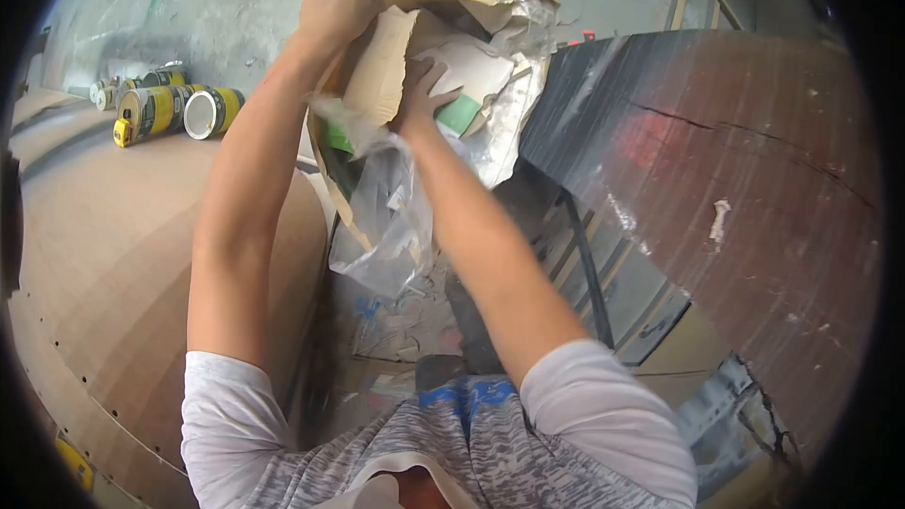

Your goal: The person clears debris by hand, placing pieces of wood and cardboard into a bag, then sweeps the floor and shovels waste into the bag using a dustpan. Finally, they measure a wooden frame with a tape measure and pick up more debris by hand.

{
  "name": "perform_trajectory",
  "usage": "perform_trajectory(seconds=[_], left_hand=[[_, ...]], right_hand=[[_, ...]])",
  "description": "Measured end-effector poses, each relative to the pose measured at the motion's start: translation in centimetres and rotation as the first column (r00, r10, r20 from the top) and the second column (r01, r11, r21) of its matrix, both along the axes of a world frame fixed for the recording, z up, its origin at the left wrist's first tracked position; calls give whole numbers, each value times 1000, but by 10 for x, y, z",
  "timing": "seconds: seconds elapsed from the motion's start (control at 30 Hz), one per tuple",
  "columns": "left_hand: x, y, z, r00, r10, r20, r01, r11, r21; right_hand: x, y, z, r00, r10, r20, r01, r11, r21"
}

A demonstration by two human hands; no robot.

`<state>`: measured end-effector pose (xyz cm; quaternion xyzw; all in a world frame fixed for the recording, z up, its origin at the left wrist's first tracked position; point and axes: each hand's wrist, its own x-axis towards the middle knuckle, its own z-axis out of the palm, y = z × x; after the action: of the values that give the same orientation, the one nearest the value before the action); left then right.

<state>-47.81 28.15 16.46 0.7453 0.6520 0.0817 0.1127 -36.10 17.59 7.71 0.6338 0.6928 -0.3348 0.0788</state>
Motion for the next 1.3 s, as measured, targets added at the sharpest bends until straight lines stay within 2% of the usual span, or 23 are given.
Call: perform_trajectory(seconds=[0.07,0.13,0.2,0.23,0.27,0.33,0.4,0.43,0.53,0.6,0.7,0.73,0.8,0.83,0.87,0.93,0.97,1.0,1.07,1.1,1.17,1.23,1.3], left_hand=[[7,-10,-14,1000,3,-2,-3,998,60],[13,-29,-36,999,29,17,-33,961,276],[16,-43,-28,997,68,43,-76,972,221],[17,-49,-24,992,109,70,-120,979,163],[16,-50,-20,991,130,42,-131,991,33],[11,-55,-16,980,183,73,-177,981,-84],[6,-68,-3,969,224,104,-198,956,-214],[-7,-79,10,969,243,31,-227,939,-259],[-38,-132,47,909,397,-128,-417,864,-283],[-35,-178,42,906,417,-69,-383,740,-553],[-13,-239,27,844,526,-102,-472,638,-608],[-7,-255,26,799,599,-59,-504,612,-610],[4,-282,20,732,682,-20,-545,566,-619],[11,-289,15,651,755,77,-510,510,-693],[15,-293,10,548,820,168,-466,465,-753],[22,-296,11,575,786,226,-397,509,-764],[28,-295,14,580,771,264,-346,526,-777],[34,-294,15,592,753,286,-346,558,-754],[46,-297,5,624,696,356,-339,651,-679],[53,-301,-6,645,648,405,-332,715,-615],[56,-304,-10,695,578,427,-328,784,-528],[52,-312,-1,663,596,454,-358,784,-507],[57,-317,4,807,471,357,-287,841,-459]], right_hand=[[-6,2,-18,936,220,273,-181,970,-162],[18,-12,-5,964,-129,-234,101,987,-126],[45,-5,43,623,-421,-659,382,899,-213],[52,9,96,890,-297,-347,253,953,-165],[78,-7,85,598,-603,-528,630,761,-156],[45,-25,131,535,-375,-757,530,847,-45],[15,-38,132,885,70,-461,125,917,379],[9,-36,106,944,270,191,-326,856,402],[3,-19,42,957,230,-174,-161,927,340],[7,-14,28,941,251,-226,-160,921,357],[38,-4,38,842,235,-485,-98,952,290],[42,-22,113,720,-348,-600,300,936,-182],[77,-76,162,817,-114,-566,293,926,236],[110,-97,166,960,125,-252,-27,932,361],[144,-118,171,930,358,77,-355,832,426],[147,-162,210,953,60,-298,-92,991,-94],[135,-162,215,949,90,-303,-127,986,-105],[115,-160,217,853,-52,-519,58,998,-5],[74,-140,205,690,23,-723,267,921,284],[47,-126,182,688,211,-694,275,810,518],[39,-95,120,836,473,-279,-286,809,513],[29,-89,67,763,641,-86,-467,638,613],[13,-105,63,691,637,340,-722,633,281]])
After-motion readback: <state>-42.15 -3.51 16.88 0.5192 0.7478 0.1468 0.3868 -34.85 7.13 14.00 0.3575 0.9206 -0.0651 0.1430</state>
